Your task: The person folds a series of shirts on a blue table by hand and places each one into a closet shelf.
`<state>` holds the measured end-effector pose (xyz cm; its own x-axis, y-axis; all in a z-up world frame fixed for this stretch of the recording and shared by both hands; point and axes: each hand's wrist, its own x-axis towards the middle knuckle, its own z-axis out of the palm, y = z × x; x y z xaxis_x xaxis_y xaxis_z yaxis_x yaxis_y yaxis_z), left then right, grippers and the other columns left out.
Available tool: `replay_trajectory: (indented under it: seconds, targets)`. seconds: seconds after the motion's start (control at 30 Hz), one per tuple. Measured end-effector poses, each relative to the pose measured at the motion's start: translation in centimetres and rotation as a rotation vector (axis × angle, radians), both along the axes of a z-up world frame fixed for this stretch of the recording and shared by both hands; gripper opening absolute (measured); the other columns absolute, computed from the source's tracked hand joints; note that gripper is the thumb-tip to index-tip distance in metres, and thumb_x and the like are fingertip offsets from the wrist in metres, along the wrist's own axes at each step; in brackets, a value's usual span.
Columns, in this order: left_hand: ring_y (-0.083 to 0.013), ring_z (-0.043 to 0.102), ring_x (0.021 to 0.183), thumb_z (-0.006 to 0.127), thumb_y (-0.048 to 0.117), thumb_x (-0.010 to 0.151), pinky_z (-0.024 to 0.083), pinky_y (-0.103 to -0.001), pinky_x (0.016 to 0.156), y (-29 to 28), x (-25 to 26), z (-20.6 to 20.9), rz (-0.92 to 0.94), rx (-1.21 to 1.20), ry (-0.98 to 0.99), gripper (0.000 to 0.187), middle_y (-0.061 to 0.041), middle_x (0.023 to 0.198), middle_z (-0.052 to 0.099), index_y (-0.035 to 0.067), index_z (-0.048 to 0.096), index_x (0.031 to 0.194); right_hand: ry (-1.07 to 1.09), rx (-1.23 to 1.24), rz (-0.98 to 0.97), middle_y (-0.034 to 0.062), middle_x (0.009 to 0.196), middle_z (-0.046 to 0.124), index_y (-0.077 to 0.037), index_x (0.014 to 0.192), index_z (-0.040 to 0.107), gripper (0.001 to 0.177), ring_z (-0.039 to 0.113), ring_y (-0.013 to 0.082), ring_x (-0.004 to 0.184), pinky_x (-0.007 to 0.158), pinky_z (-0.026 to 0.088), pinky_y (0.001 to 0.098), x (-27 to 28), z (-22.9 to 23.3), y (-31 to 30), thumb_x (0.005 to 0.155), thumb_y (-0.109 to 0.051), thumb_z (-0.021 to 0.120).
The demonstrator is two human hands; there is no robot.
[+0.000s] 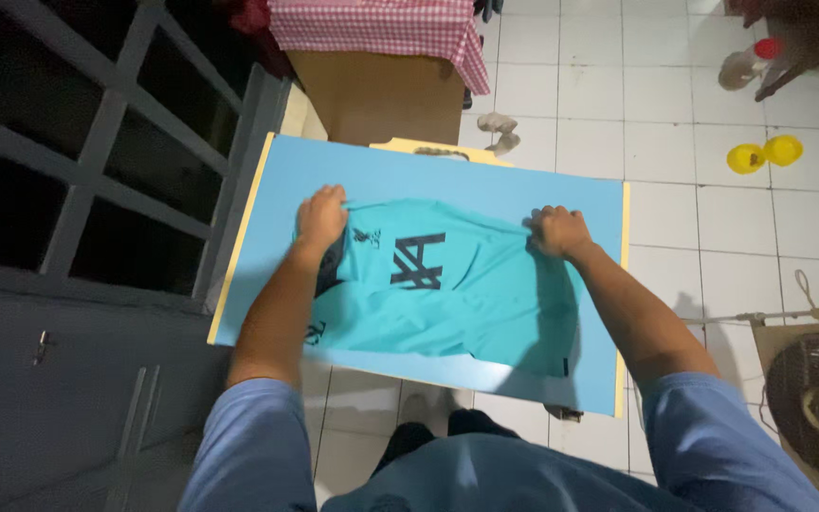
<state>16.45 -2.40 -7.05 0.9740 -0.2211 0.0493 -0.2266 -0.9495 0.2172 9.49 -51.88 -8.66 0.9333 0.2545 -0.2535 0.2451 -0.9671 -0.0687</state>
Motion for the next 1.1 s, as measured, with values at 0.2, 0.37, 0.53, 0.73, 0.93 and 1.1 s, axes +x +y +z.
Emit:
replay_trajectory:
  seconds: [0.2,0.37,0.53,0.73,0.93,1.1]
  targets:
    - [-0.0307,0.065,0.107,0.077,0.013,0.083,0.046,-0.046,0.089,2.9,-3.7,5.3,-0.088,-0.085,-0.269,0.027,-0.008,0.106,0.068,0.010,0.063,0.107,-0.415,0.302,-0.011,0.0121,0.097,0.068,-0.012,0.103,0.061,0.014,0.065,0.0389,0.082,0.079,0.051,0.0504,-3.2,-0.2,-2.4,0.091,-0.017,0.065]
    - [-0.0279,0.062,0.107,0.081,0.020,0.075,0.045,-0.044,0.088,6.0,-11.2,6.6,-0.330,0.053,-0.249,0.038,-0.008,0.105,0.065,0.010,0.065,0.107,-0.436,0.327,0.003,0.0149,0.097,0.067,-0.009,0.109,0.063,0.026,0.066,0.0383,0.088,0.071,0.052,0.0503,-11.5,3.3,-1.1,0.088,-0.023,0.068]
    - [-0.0263,0.060,0.102,0.078,0.032,0.074,0.044,-0.044,0.087,9.7,-19.2,4.6,-0.414,0.055,-0.012,0.041,-0.008,0.100,0.062,0.008,0.068,0.106,-0.152,0.453,-0.274,0.0136,0.103,0.071,-0.012,0.124,0.064,0.051,0.069,0.0351,0.088,0.078,0.056,0.0471,-20.0,1.7,-0.8,0.082,-0.040,0.073]
    - [-0.0269,0.057,0.115,0.074,0.036,0.087,0.044,-0.047,0.094,10.0,-21.2,1.5,-0.183,-0.048,-0.105,0.037,-0.006,0.115,0.061,0.011,0.068,0.113,-0.376,0.387,-0.920,0.0310,0.124,0.058,-0.003,0.139,0.050,0.082,0.063,0.0436,0.105,0.085,0.052,0.0512,-20.9,-3.5,0.4,0.087,-0.057,0.082]
    - [-0.0374,0.038,0.136,0.074,0.042,0.081,0.029,-0.065,0.105,4.0,-22.0,1.1,-0.199,-0.067,-0.090,0.058,-0.014,0.142,0.049,0.016,0.065,0.132,-0.001,0.393,-1.205,0.0259,0.122,0.067,0.003,0.131,0.055,0.082,0.065,0.0430,0.115,0.097,0.051,0.0509,-16.1,-4.8,3.8,0.079,-0.055,0.080]
    - [-0.0349,0.034,0.144,0.073,0.042,0.083,0.019,-0.070,0.114,0.0,-23.4,0.0,-0.312,-0.066,-0.101,0.056,-0.012,0.147,0.048,0.019,0.064,0.133,-0.232,0.632,-0.972,0.0302,0.117,0.068,0.001,0.125,0.063,0.053,0.064,0.0478,0.112,0.096,0.052,0.0512,-15.6,-6.5,4.4,0.082,-0.028,0.076]
